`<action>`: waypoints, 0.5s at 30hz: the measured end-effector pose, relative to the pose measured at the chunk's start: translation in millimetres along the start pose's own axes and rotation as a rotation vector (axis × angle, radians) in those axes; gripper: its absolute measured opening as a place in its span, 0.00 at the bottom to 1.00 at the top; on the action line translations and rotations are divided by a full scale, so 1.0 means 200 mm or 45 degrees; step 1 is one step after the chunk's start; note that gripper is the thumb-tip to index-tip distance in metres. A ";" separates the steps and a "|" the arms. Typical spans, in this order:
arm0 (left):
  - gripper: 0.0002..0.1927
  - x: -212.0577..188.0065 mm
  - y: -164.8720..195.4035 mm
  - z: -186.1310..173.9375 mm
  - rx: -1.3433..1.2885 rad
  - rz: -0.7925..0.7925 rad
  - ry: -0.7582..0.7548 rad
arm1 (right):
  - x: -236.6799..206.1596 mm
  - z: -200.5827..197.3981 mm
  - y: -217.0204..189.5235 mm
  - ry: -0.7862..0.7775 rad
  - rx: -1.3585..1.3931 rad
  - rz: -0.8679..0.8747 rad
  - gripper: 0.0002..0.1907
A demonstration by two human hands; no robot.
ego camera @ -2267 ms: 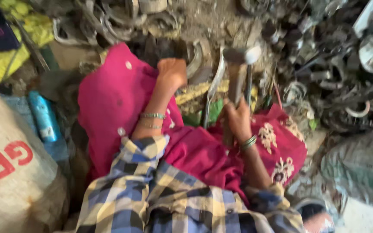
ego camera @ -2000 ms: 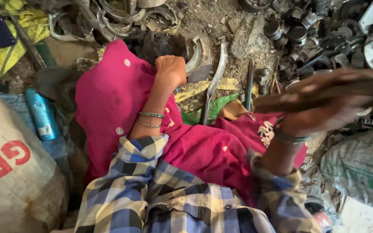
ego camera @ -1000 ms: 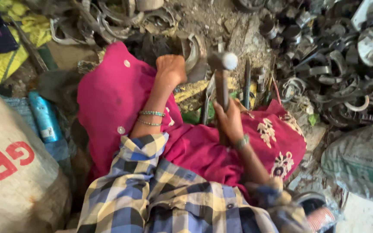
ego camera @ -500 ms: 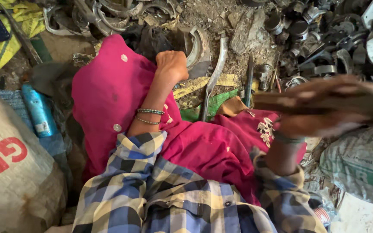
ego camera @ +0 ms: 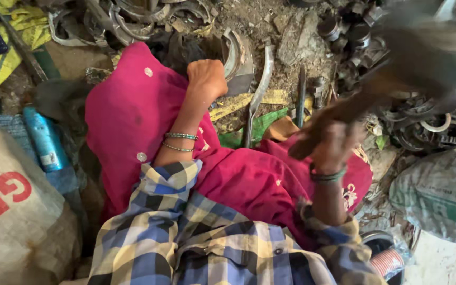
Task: The person sits on the ground and uses a hammer and chisel to shape and separate metal parts. They repeatedly strike the metal pieces, reposition them, and occasionally move aside other scrap metal to access the work area.
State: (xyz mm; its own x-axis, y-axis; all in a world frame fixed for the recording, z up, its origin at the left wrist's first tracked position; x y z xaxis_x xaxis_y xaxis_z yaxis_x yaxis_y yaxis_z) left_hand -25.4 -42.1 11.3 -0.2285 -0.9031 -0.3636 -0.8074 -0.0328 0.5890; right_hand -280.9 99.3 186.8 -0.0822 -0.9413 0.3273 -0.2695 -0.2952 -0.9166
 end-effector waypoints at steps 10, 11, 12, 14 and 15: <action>0.08 0.01 0.00 0.01 0.000 -0.004 -0.024 | -0.17 0.34 0.35 -0.459 -0.702 0.773 0.12; 0.09 0.01 0.01 0.01 -0.016 -0.007 -0.013 | -0.21 0.34 0.36 -0.450 -0.785 0.599 0.07; 0.11 0.01 0.01 0.01 -0.031 -0.015 -0.011 | -0.25 0.33 0.36 -0.445 -0.863 0.435 0.10; 0.12 0.02 0.02 0.00 -0.037 -0.022 0.008 | -0.35 0.25 0.40 -0.342 -0.517 0.761 0.10; 0.12 0.02 0.03 0.00 -0.028 -0.013 -0.022 | -0.40 0.20 0.40 -0.284 -0.343 0.951 0.11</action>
State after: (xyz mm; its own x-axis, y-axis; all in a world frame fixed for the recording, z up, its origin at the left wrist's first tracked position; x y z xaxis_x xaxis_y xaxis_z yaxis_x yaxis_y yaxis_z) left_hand -31.4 -45.3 13.2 -0.2299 -0.8950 -0.3822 -0.7978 -0.0516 0.6007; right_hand -256.7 144.1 78.2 -0.1458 -0.8927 -0.4264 -0.4426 0.4444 -0.7789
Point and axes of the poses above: each hand's wrist, its own x-axis towards the middle knuckle, its own z-axis out of the palm, y = z × x, the point moved 5 cm from there along x, towards the middle knuckle, and after that the axes turned 13 degrees about -x, right-handed, at the moved point
